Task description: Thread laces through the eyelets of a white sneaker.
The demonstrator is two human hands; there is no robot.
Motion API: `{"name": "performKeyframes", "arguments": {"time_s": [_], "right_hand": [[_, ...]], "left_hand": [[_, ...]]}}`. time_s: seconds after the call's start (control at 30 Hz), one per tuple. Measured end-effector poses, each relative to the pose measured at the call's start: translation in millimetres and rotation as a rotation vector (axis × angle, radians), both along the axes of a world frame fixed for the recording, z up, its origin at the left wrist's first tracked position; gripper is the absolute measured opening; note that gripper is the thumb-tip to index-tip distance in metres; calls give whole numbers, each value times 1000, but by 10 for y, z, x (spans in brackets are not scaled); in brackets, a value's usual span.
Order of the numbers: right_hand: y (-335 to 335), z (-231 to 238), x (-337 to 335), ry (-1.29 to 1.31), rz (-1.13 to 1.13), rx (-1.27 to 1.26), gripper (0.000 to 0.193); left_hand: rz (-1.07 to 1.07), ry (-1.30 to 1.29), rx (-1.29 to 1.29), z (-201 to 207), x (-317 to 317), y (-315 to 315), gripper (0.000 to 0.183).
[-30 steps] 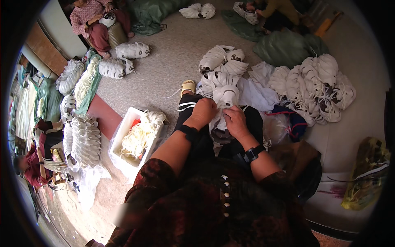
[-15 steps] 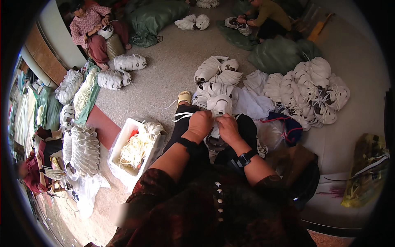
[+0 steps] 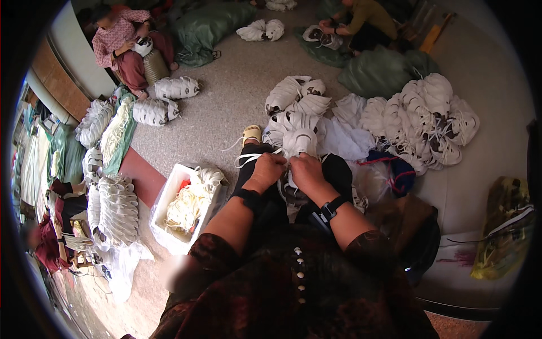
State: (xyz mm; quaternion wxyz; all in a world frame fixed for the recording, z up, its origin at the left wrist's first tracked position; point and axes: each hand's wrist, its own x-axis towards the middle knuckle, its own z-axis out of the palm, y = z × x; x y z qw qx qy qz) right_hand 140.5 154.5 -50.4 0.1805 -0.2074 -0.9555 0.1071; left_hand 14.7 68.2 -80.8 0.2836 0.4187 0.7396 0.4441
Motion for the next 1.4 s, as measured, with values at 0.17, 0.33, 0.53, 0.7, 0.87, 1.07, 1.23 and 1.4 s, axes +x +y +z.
{"name": "performKeyframes", "arguments": {"time_s": [0.17,0.33,0.53,0.7,0.87,1.07,1.23,1.4], "right_hand": [[-43,44,-35,-29,113,152,7],[34,378,341,-135,244,119,7],[368,765,729,-16,110,1,5],[285,708,437,134,245,-89,5],[148,542,429,80,254,-159,12],[217,287,397,-109,307,-166,19],[266,182,421,-73,417,-122,15],[390,94,444,175,178,-558,7]], "left_hand": [[10,-2,-16,-2,-11,18,18],[81,-54,-16,30,-5,-16,12],[-81,439,506,517,315,1,19],[-235,-201,371,584,311,43,10],[-111,63,311,437,173,-88,5],[-95,463,226,434,222,-90,7],[-41,463,219,414,227,-74,4],[-252,826,42,506,336,-7,10]]}}
